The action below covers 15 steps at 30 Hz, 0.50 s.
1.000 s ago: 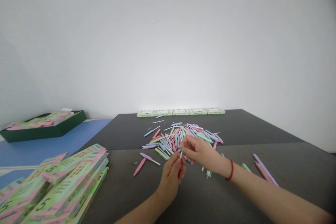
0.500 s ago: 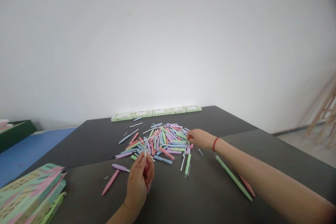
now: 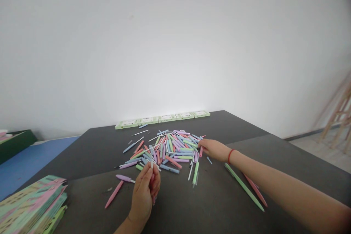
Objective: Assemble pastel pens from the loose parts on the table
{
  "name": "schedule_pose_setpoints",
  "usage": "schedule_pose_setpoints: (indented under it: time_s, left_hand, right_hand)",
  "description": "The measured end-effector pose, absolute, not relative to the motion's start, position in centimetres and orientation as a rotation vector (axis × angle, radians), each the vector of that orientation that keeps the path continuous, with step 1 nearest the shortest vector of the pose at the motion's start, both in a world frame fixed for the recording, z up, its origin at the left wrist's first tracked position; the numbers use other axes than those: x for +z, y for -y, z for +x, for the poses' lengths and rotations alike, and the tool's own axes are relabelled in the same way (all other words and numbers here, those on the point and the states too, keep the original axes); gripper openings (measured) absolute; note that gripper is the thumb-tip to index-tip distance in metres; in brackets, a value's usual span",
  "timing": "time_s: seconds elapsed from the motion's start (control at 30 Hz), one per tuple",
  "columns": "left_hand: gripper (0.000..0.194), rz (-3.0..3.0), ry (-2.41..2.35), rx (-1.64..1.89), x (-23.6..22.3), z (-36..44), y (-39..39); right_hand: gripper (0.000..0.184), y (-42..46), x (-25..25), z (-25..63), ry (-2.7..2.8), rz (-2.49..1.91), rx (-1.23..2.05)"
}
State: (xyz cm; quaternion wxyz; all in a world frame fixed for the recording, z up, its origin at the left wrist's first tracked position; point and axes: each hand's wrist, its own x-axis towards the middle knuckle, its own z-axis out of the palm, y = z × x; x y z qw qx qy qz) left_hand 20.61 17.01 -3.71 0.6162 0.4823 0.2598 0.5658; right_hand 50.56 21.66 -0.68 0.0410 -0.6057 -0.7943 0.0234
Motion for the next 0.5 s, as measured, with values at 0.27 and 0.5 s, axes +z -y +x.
schedule_pose_setpoints:
  time_s: [0.27,0.5]
  left_hand:
    - [0.027,1.095,-0.635,1.274,-3.8,20.8,-16.8]
    - [0.026,1.16,-0.666,1.256,-4.1,20.9,-16.7]
  right_hand:
    - [0.023,-23.6,-0.3,54.0,2.237,-2.169,0.086]
    - [0.027,-24.2,-1.7,52.1,2.208,-2.251,0.158]
